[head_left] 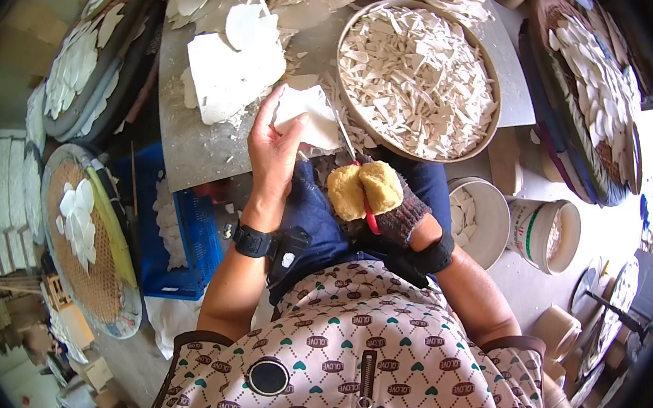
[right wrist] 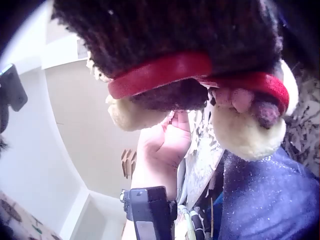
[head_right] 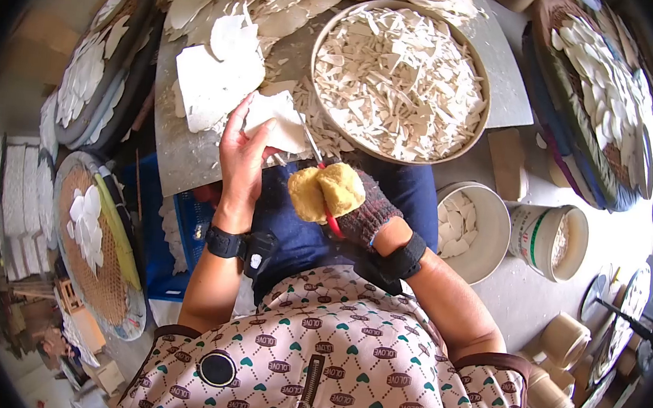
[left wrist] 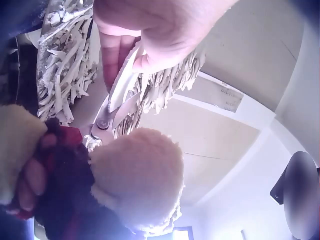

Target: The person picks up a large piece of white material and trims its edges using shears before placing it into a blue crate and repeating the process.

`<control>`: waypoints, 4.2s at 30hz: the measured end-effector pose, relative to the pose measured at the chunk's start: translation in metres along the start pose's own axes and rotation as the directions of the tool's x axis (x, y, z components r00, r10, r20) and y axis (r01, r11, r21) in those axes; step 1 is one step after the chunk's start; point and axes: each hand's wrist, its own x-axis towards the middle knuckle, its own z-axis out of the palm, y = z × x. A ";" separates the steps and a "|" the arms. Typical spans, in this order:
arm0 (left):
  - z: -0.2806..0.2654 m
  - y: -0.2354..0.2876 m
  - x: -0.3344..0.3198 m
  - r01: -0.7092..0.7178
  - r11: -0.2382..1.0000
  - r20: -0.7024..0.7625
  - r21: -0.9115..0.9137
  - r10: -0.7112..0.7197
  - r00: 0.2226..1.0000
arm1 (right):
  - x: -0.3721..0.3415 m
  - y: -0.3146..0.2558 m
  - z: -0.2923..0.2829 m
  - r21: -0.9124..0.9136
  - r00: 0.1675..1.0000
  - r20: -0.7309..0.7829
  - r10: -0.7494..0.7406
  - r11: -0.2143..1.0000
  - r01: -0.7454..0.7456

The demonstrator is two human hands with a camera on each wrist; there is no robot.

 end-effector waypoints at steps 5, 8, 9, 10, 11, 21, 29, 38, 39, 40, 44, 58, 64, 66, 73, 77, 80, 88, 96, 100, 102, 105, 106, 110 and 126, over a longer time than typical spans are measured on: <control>0.007 -0.004 0.007 0.036 0.999 0.071 -0.032 -0.033 0.997 | -0.011 -0.013 -0.005 0.057 0.978 0.003 0.206 0.977 -0.206; 0.018 -0.010 0.010 0.010 0.996 0.103 -0.093 0.000 0.995 | -0.027 -0.012 -0.009 0.064 0.933 0.049 0.355 0.932 -0.358; 0.023 -0.008 0.009 0.045 0.995 0.140 -0.088 -0.032 0.990 | -0.032 -0.007 -0.009 0.066 0.935 0.045 0.351 0.933 -0.354; 0.029 -0.002 0.009 0.079 0.994 0.177 -0.079 -0.064 0.982 | -0.037 -0.003 -0.012 0.058 0.944 0.034 0.327 0.943 -0.328; 0.035 0.001 0.009 0.112 0.991 0.214 -0.067 -0.096 0.972 | -0.042 0.000 -0.015 0.048 0.953 0.023 0.302 0.952 -0.303; 0.093 -0.005 0.009 0.241 0.969 0.309 -0.048 -0.215 0.926 | -0.075 0.022 -0.031 0.247 0.946 -0.226 0.233 0.953 -0.176; 0.092 -0.004 0.001 0.324 0.945 0.284 0.034 -0.320 0.904 | -0.068 0.038 -0.037 0.420 0.946 -0.133 0.295 0.881 -0.216; 0.072 0.004 0.003 0.352 0.899 0.368 0.259 -0.429 0.825 | -0.066 0.028 -0.036 0.618 0.919 -0.148 0.366 0.760 -0.203; 0.074 0.008 0.004 0.368 0.888 0.388 0.276 -0.453 0.803 | -0.065 0.030 -0.035 0.522 0.935 -0.227 0.272 0.845 -0.119; 0.078 0.015 0.004 0.383 0.876 0.409 0.292 -0.476 0.779 | -0.062 0.028 -0.040 0.208 0.958 -0.257 0.125 0.975 -0.071; 0.080 0.008 0.006 0.315 0.927 0.345 0.203 -0.368 0.863 | -0.072 0.045 -0.034 0.356 0.961 -0.151 0.232 0.920 -0.166; 0.065 0.009 0.035 0.335 0.915 0.348 0.227 -0.397 0.849 | -0.057 0.018 -0.042 0.537 0.900 0.037 0.435 0.751 -0.385; 0.051 0.009 0.040 0.356 0.889 0.410 0.287 -0.450 0.794 | -0.066 0.024 -0.020 0.474 0.797 0.065 0.600 0.685 -0.554; 0.050 0.011 0.039 0.357 0.892 0.422 0.277 -0.447 0.789 | -0.066 0.017 -0.024 0.391 0.848 0.028 0.529 0.775 -0.496; 0.048 0.016 0.027 0.296 0.918 0.525 0.263 -0.394 0.754 | -0.063 0.030 -0.014 0.250 0.967 -0.201 0.154 0.963 -0.102; 0.051 0.008 0.007 0.144 0.985 0.279 0.100 -0.167 0.946 | -0.044 0.017 -0.023 0.094 0.963 -0.266 0.042 0.995 -0.018; 0.053 0.005 -0.008 0.068 0.998 0.121 0.014 -0.070 0.990 | -0.045 0.013 -0.024 0.191 0.981 -0.143 0.131 0.976 -0.102; 0.021 0.021 -0.009 0.116 0.993 0.187 0.012 -0.116 0.976 | -0.039 -0.013 -0.024 0.531 0.968 0.095 0.231 0.811 -0.246; -0.032 0.043 -0.040 0.190 0.982 0.175 0.017 -0.190 0.966 | -0.033 -0.011 0.013 0.319 0.947 0.232 0.224 0.902 -0.292; -0.127 0.058 -0.056 0.084 0.996 -0.278 -0.040 -0.092 0.956 | -0.015 -0.033 0.013 0.012 0.923 0.366 0.121 0.991 -0.134; -0.169 0.063 -0.061 -0.189 0.980 -0.582 -0.056 0.122 0.804 | -0.019 -0.011 0.022 0.232 0.912 0.390 0.131 0.944 -0.234; -0.171 0.071 -0.054 -0.167 0.986 -0.437 -0.016 0.143 0.888 | -0.011 -0.022 0.014 0.425 0.919 0.367 0.146 0.853 -0.305; -0.150 0.072 -0.043 -0.075 0.996 -0.329 0.049 0.087 0.940 | -0.008 -0.028 0.012 0.444 0.916 0.373 0.144 0.840 -0.313; -0.081 0.006 0.016 0.023 0.969 0.036 0.247 -0.033 0.999 | 0.002 -0.027 0.017 0.477 0.873 0.409 0.265 0.753 -0.452; -0.024 -0.010 0.043 -0.280 -0.014 0.278 0.960 0.177 0.944 | -0.021 -0.010 0.010 0.283 0.891 0.348 0.291 0.874 -0.395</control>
